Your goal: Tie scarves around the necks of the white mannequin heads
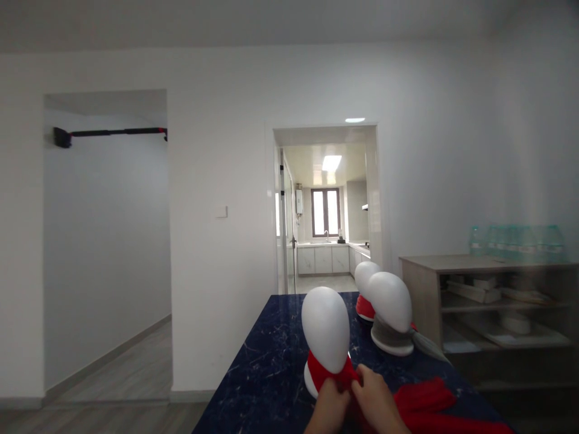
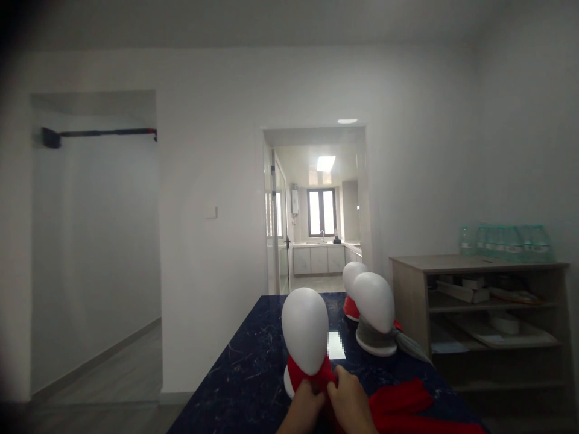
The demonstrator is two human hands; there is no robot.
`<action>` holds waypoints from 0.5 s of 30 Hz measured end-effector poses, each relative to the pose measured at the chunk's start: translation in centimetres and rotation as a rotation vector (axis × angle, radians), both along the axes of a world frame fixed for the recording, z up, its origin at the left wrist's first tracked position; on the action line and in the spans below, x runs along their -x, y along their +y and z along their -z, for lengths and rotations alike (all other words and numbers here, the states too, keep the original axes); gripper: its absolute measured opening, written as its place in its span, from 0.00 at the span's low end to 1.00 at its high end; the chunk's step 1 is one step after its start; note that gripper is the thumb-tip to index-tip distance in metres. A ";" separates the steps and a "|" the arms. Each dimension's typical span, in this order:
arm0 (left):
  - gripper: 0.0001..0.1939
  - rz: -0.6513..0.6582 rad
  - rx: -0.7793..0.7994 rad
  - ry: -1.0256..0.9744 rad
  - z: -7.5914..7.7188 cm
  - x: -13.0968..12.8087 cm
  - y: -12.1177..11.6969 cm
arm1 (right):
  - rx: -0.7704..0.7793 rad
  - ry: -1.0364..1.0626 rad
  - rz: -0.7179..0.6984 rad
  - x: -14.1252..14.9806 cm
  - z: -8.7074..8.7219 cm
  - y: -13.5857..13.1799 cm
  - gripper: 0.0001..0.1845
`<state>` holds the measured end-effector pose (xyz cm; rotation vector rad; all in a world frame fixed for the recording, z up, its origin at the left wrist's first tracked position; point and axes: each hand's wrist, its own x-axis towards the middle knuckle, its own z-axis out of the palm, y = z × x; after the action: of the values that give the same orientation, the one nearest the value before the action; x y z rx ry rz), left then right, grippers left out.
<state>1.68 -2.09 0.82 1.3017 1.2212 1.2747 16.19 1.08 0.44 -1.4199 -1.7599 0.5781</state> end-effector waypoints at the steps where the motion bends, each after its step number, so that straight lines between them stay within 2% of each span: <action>1: 0.07 -0.018 -0.004 -0.012 -0.2 0.1 0.0 | -0.018 -0.040 0.019 -0.4 -0.2 0.2 0.06; 4: 0.11 -0.025 -0.012 -0.067 -0.5 0.1 -0.1 | -0.058 -0.031 -0.016 -1.3 -0.4 0.7 0.07; 7: 0.17 0.054 -0.022 -0.162 -0.7 0.1 -0.3 | -0.034 0.133 -0.160 -1.5 -0.2 0.7 0.06; 10: 0.19 0.114 -0.040 -0.203 -0.5 0.3 -0.5 | 0.129 0.406 -0.394 -1.3 0.5 0.8 0.06; 12: 0.18 0.122 -0.047 -0.203 -0.1 0.5 -0.3 | 0.272 0.606 -0.501 -1.1 1.0 1.0 0.09; 15: 0.19 0.078 -0.043 -0.228 0.7 0.7 0.4 | 0.364 0.774 -0.452 -1.1 1.6 1.5 0.13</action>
<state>1.02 -1.67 0.16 1.1859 0.9789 1.3589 17.31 2.56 -1.18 -0.8092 -1.3530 1.5185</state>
